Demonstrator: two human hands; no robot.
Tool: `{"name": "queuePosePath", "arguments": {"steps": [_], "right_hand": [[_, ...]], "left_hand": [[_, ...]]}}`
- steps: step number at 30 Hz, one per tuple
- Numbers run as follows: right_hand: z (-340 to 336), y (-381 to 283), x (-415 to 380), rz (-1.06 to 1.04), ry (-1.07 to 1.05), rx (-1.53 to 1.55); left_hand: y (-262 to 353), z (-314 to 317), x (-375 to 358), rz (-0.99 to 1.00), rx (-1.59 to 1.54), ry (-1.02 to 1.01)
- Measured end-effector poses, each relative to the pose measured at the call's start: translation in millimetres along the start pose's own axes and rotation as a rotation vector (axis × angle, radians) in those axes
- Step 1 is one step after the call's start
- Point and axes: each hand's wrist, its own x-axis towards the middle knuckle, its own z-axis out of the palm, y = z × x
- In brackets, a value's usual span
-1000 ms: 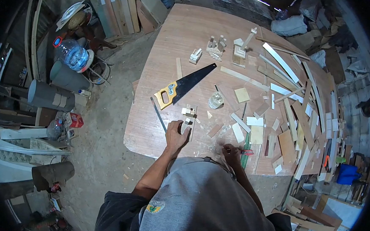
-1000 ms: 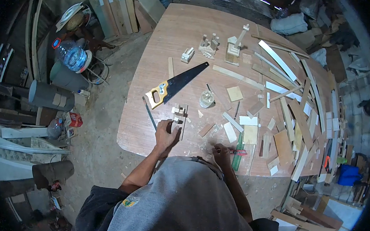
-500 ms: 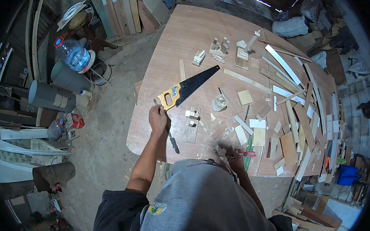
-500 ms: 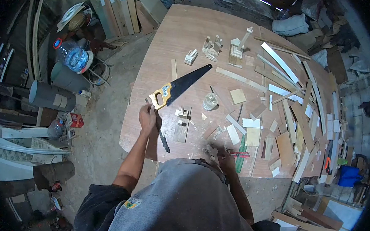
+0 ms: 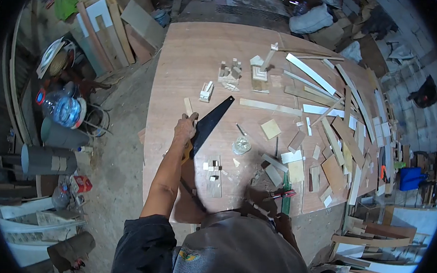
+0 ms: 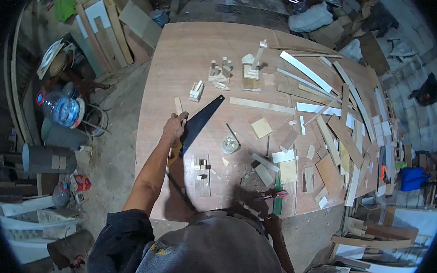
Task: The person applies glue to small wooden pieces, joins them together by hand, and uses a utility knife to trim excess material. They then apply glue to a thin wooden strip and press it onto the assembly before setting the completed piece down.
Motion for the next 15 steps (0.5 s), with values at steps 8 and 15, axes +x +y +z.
{"name": "queuePosePath", "arguments": {"steps": [8, 15], "right_hand": [[26, 103, 22, -0.204, 0.011, -0.339], [7, 67, 22, -0.327, 0.042, -0.498]], "left_hand": [[-10, 12, 28, -0.021, 0.036, -0.03], [-37, 15, 14, -0.318, -0.15, 0.218]]}}
